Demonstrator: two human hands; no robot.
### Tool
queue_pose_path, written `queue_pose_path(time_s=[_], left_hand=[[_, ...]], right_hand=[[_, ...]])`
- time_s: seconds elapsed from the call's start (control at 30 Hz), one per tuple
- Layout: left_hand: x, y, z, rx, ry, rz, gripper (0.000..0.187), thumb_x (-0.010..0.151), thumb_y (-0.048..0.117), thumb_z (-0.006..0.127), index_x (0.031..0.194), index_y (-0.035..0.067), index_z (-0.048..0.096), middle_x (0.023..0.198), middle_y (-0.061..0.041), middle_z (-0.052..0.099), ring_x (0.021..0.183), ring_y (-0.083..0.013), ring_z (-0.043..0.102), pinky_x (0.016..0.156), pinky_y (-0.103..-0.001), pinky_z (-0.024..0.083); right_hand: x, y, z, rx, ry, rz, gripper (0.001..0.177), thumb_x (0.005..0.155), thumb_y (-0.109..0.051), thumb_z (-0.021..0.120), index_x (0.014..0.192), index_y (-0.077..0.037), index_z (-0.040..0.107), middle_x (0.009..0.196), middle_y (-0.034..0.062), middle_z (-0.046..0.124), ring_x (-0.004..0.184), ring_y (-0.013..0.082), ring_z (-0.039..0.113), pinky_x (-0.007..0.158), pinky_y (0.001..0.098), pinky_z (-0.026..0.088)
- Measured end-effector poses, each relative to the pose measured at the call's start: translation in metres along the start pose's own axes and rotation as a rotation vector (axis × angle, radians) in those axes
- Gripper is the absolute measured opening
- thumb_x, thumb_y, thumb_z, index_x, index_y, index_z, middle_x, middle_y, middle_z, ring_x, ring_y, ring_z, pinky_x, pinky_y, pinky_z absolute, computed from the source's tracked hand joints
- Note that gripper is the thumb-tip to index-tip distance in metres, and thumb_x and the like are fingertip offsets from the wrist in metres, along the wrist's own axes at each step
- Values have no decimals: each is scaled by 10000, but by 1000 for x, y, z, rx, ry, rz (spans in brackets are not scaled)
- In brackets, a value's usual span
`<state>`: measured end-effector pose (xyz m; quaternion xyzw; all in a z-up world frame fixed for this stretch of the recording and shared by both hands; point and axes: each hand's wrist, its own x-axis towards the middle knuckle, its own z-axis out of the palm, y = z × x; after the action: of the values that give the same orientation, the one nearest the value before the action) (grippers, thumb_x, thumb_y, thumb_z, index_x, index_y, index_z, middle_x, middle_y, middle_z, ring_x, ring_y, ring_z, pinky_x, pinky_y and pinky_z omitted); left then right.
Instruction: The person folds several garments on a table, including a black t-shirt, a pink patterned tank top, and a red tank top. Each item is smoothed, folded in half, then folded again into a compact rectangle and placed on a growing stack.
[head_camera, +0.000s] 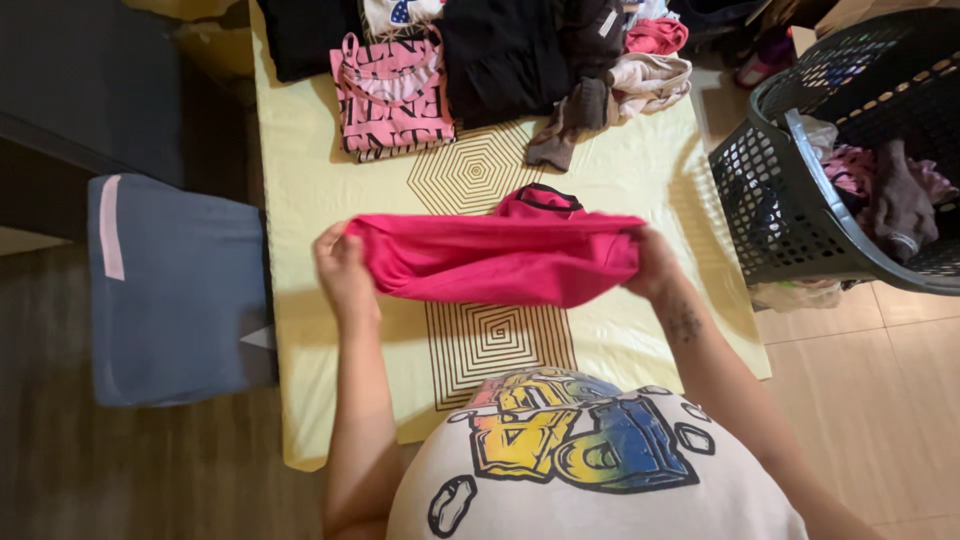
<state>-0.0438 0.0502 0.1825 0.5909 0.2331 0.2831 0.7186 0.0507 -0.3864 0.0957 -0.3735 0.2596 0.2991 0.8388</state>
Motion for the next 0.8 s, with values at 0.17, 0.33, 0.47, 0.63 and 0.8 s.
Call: queue_pose_path(time_s=[0.17, 0.33, 0.47, 0.63, 0.8], left_hand=[[-56, -21, 35, 410, -253, 325, 158, 962, -29, 604, 1067, 62, 680, 1134, -81, 677, 1033, -174, 664, 899, -318, 568], [-104, -54, 79, 431, -800, -111, 138, 1036, 74, 594, 1096, 66, 718, 1118, -87, 753, 1031, -163, 697, 913, -305, 571], [-110, -81, 100, 533, -1052, -252, 171, 1056, 155, 600, 1165, 61, 691, 1161, -77, 728, 1069, -172, 672, 946, -317, 547], [-103, -76, 103, 297, -1252, -462, 270, 1080, 257, 607, 1251, 54, 657, 1215, -64, 698, 1117, -184, 641, 987, -332, 518], [-90, -41, 105, -660, -966, -687, 275, 1134, 272, 673, 1237, 17, 685, 1171, -64, 691, 1071, -197, 629, 973, -354, 508]], right_hand=[[-41, 19, 61, -66, -254, 41, 389, 1062, -301, 452, 1326, -53, 595, 1238, 100, 694, 1151, 246, 664, 1112, 458, 486], [-99, 13, 113, 80, -408, 91, 564, 1038, -534, 481, 1399, -107, 561, 1336, 91, 670, 1259, 266, 613, 1108, 496, 448], [-133, 3, 139, 354, -867, 38, 653, 1084, -565, 428, 1473, -52, 533, 1440, 212, 605, 1350, 377, 556, 1149, 558, 412], [-139, -15, 133, 668, -850, -121, 723, 1174, -627, 383, 1552, -15, 450, 1535, 257, 500, 1481, 433, 467, 1270, 608, 360], [-109, -13, 99, 341, -562, -138, 907, 939, -757, 500, 1545, -84, 465, 1637, 185, 431, 1492, 392, 427, 1245, 592, 308]])
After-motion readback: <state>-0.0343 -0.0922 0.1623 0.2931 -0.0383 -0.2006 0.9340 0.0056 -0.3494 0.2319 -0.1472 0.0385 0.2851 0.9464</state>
